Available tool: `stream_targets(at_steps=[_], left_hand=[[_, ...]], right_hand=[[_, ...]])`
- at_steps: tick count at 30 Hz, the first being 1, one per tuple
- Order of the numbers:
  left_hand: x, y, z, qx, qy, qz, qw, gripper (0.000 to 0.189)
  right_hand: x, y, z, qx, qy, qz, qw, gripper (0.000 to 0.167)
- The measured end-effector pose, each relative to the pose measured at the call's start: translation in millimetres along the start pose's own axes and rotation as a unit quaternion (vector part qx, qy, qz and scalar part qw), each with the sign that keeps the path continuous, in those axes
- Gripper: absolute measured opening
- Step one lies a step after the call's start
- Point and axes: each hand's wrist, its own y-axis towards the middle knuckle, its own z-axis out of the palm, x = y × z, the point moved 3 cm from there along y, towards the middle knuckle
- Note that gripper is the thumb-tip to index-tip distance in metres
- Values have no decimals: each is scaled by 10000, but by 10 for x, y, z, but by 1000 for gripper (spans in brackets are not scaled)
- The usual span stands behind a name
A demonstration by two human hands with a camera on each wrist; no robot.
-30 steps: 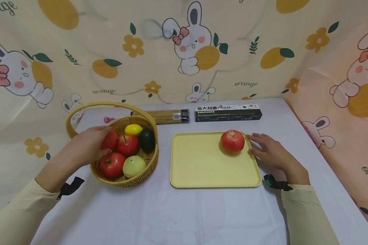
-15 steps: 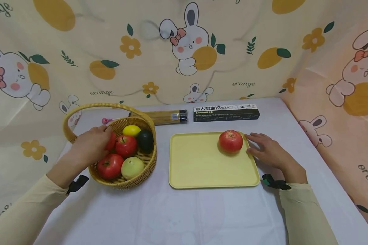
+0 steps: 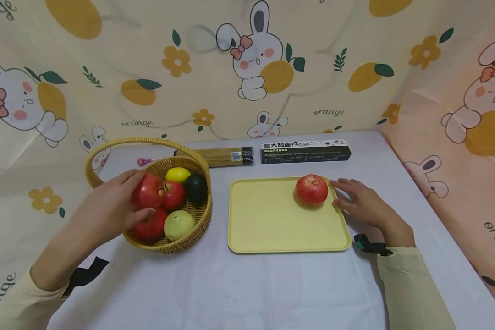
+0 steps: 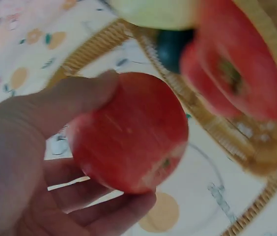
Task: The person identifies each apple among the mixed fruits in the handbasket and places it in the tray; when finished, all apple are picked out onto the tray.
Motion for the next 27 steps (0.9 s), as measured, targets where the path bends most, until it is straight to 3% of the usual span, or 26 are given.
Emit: stream_targets(at_steps=[4,7,10,14,20,27], left_hand=[[-140,-80,-29,-484,-941,400,9936,88],[-239,-127,-29,-899,-1496,815,9813,85],[-333,-142,-25,-1072,-2002,1008,9687,84],[-478,-101,13,-1048,-2679,1080,9516,83],[-746,63,168,-858,-3745,1155,9160,85],[-1029,304,409,-545,-4411,1248,8870,83]], right_hand=[[-3,-8,-5,13,25,58,10000,84],[-2,-11,-5,2,47,77,10000,84],[-1,-17,-6,-30,49,64,10000,84],[3,-22,-8,-65,32,60,10000,83],[14,-27,-15,-63,56,57,9999,83],[25,-18,-14,-22,66,62,10000,82]])
